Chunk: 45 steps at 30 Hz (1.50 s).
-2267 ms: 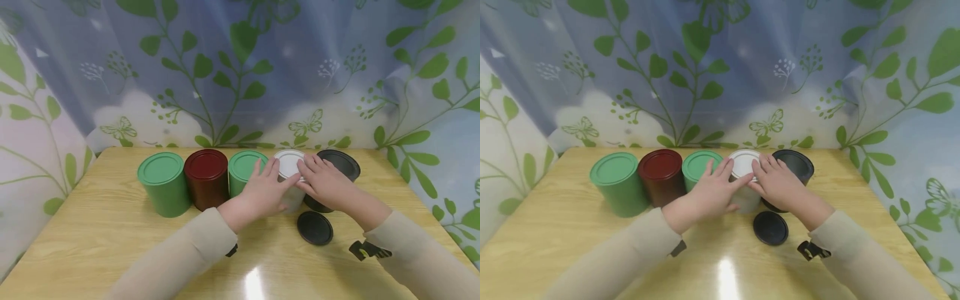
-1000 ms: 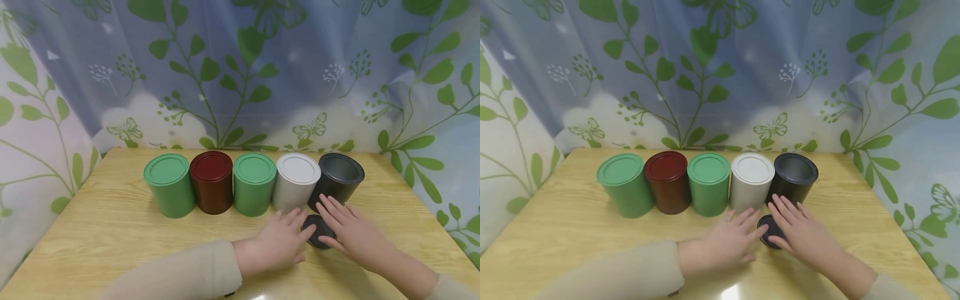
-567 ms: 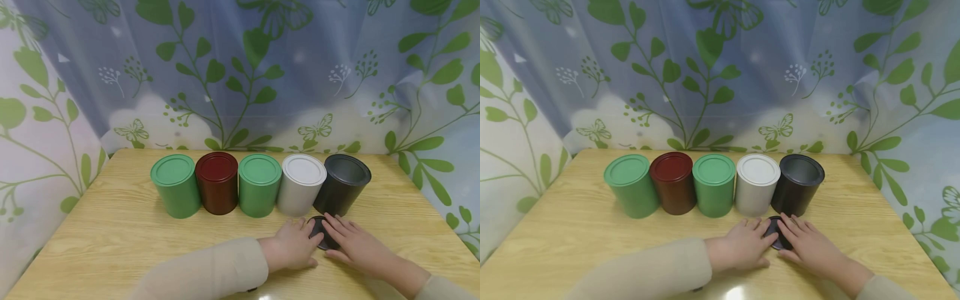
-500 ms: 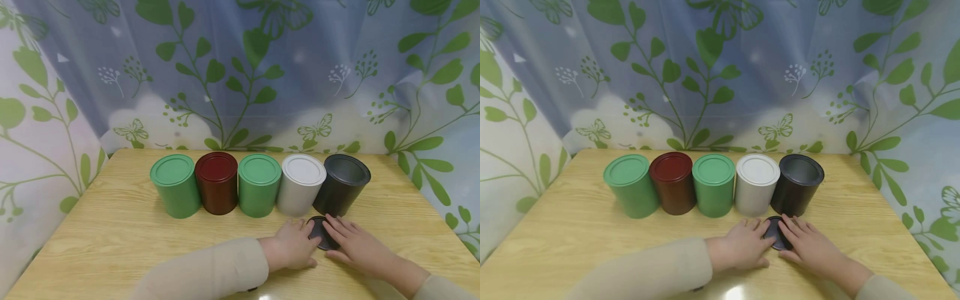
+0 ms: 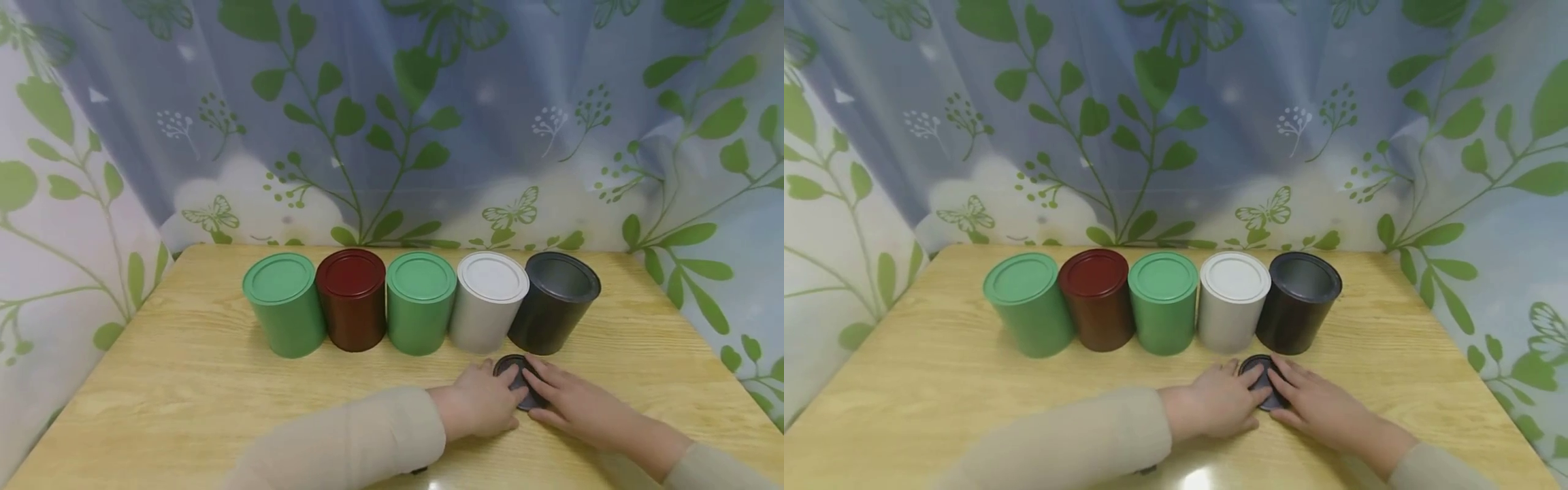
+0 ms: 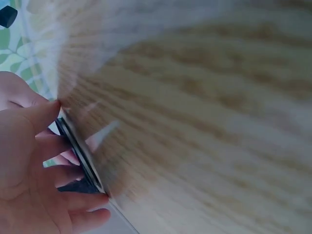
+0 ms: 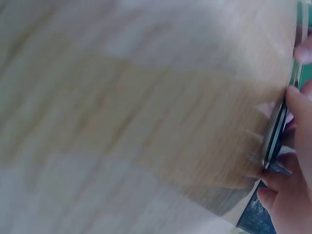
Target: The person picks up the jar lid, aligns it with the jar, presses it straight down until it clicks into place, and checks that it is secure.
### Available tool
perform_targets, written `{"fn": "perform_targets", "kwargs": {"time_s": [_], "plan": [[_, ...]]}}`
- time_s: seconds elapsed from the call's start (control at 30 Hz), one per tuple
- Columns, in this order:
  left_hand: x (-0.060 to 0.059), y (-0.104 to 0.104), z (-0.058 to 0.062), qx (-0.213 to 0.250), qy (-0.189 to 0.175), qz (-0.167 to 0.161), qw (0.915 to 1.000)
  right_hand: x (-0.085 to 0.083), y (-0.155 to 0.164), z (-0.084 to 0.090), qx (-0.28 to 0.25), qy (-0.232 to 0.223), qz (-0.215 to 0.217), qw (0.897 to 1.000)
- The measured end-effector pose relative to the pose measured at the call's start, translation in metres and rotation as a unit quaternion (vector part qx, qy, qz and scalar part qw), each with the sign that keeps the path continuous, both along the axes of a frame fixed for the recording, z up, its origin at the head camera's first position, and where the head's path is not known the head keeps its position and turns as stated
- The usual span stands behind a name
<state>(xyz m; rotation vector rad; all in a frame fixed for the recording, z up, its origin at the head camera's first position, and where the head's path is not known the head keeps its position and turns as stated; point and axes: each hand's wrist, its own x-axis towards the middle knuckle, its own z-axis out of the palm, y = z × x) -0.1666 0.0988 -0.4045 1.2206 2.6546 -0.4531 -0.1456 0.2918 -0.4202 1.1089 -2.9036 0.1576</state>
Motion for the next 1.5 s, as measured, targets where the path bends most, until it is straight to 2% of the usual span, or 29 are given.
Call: {"fn": "perform_targets", "kwargs": {"time_s": [0.13,0.2,0.43,0.57,0.73,0.97,1.17,1.3,1.43,1.5], "plan": [[-0.001,0.001,-0.003,0.012,0.015,-0.001,0.9998,-0.001,-0.003,-0.002,-0.005,-0.021,-0.007,1.0],[-0.002,0.002,-0.004,0.016,0.025,-0.005,0.9996,-0.001,-0.004,-0.004,-0.004,-0.017,-0.01,1.0],[-0.003,0.004,-0.006,-0.001,0.065,-0.028,0.9975,-0.001,-0.006,-0.011,-0.005,0.023,-0.015,1.0],[-0.001,0.002,-0.002,0.002,0.085,-0.034,0.9958,0.001,-0.005,-0.008,-0.011,0.057,-0.02,0.998],[0.006,-0.003,0.01,0.029,0.109,-0.049,0.9924,0.007,-0.002,0.005,-0.022,0.095,-0.016,0.995],[0.013,-0.012,0.031,0.106,0.16,-0.085,0.9777,0.015,0.001,0.034,-0.037,0.162,-0.01,0.986],[0.015,-0.013,0.051,0.14,0.188,-0.103,0.9667,0.021,0.005,0.053,-0.016,0.167,-0.035,0.985],[0.011,-0.012,0.064,0.148,0.212,-0.111,0.9598,0.019,0.009,0.064,-0.011,0.167,-0.04,0.985],[0.002,-0.009,0.076,0.137,0.234,-0.121,0.9548,0.013,0.014,0.073,-0.011,0.175,-0.033,0.984],[-0.004,-0.007,0.082,0.117,0.224,-0.119,0.9602,0.009,0.016,0.077,-0.01,0.177,-0.03,0.984]]}}
